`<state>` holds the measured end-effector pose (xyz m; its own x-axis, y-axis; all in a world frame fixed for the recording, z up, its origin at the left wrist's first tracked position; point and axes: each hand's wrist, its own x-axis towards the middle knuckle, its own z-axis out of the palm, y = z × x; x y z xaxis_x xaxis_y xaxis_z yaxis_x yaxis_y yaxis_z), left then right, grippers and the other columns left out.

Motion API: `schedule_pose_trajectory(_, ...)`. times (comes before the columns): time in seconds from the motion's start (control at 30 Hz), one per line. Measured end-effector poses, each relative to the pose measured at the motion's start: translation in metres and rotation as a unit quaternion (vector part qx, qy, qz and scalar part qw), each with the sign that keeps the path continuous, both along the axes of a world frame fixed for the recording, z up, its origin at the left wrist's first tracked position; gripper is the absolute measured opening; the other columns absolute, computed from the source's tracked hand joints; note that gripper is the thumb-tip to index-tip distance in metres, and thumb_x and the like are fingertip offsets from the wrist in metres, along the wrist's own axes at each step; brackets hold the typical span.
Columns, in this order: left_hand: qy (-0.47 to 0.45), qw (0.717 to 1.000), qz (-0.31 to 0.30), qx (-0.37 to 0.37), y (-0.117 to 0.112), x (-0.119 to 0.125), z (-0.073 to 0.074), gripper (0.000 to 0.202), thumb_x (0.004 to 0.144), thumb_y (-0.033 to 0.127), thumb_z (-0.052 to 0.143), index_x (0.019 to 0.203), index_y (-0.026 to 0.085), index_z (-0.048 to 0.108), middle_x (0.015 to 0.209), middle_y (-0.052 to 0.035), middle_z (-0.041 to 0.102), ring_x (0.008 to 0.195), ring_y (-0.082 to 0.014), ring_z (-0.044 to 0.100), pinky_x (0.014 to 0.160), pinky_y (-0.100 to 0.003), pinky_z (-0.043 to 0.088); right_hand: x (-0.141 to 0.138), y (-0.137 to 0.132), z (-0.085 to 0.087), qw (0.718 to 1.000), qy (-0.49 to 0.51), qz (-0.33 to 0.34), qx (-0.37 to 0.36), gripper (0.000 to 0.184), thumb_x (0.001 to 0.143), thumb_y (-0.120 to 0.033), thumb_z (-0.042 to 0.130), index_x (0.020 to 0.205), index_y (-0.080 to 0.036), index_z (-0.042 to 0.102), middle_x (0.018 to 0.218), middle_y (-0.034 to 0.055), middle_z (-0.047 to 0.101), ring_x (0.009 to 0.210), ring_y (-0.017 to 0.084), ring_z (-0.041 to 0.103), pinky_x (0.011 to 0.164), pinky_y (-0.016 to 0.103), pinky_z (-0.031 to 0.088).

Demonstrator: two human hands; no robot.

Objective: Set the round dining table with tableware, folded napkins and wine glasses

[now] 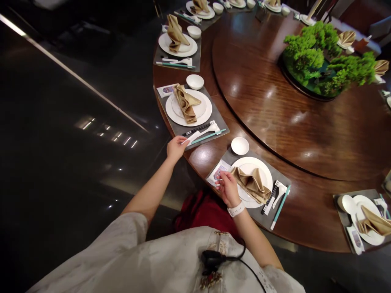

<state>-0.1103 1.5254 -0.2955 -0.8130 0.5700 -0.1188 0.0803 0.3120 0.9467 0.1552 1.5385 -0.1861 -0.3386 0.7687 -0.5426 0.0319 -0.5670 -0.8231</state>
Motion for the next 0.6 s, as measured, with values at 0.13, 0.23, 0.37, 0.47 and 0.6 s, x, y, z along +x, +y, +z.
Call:
schedule_pose_trajectory(0.13,0.074,0.993,-0.022,-0.091,0.033,-0.033,-0.015,0.022,0.092,0.036,0.068,0.106,0.022,0.074,0.111,-0.0082,0.076,0.101,-0.0244,0.067,0.079,-0.029,0.041,0.031,-0.005,-0.006,0.998,-0.035,-0.035,-0.023,0.049,0.053,-0.045,0.095,0.083,-0.021,0.064,0.07,-0.0034,0.064,0.055,0.009,0.059,0.043,0.017,0.042)
schedule_pose_trajectory(0.23,0.091,0.987,-0.051,-0.118,0.051,-0.036,-0.025,0.022,0.093,0.036,0.067,0.109,0.023,0.075,0.113,-0.0093,0.076,0.101,-0.0258,0.066,0.08,-0.031,0.04,0.052,-0.008,-0.01,0.996,-0.051,-0.06,-0.043,0.046,0.054,-0.044,0.094,0.084,-0.021,0.067,0.07,-0.0029,0.064,0.054,0.01,0.059,0.044,0.018,0.042)
schedule_pose_trajectory(0.37,0.083,0.987,-0.081,-0.111,0.063,-0.04,-0.037,0.023,0.093,0.032,0.068,0.11,0.02,0.075,0.111,-0.0103,0.076,0.098,-0.0234,0.065,0.081,-0.03,0.04,0.071,-0.01,-0.014,0.994,-0.051,-0.078,-0.049,0.041,0.058,-0.043,0.092,0.084,-0.021,0.069,0.071,-0.0023,0.065,0.056,0.01,0.06,0.044,0.019,0.043)
schedule_pose_trajectory(0.47,0.105,0.984,-0.101,-0.105,0.068,-0.047,-0.041,0.022,0.092,0.03,0.068,0.107,0.017,0.078,0.11,-0.0117,0.076,0.099,-0.0231,0.065,0.084,-0.029,0.042,0.075,-0.011,-0.016,0.993,-0.05,-0.083,-0.065,0.042,0.058,-0.044,0.093,0.084,-0.021,0.07,0.07,-0.0021,0.065,0.056,0.01,0.06,0.045,0.018,0.043)
schedule_pose_trajectory(0.6,0.139,0.974,-0.108,-0.14,0.072,-0.054,-0.043,0.024,0.091,0.032,0.069,0.106,0.017,0.08,0.11,-0.0117,0.073,0.099,-0.0237,0.064,0.083,-0.029,0.045,0.072,-0.014,-0.013,0.994,-0.041,-0.064,-0.083,0.05,0.052,-0.046,0.097,0.083,-0.019,0.069,0.069,-0.0015,0.066,0.056,0.01,0.06,0.047,0.019,0.044)
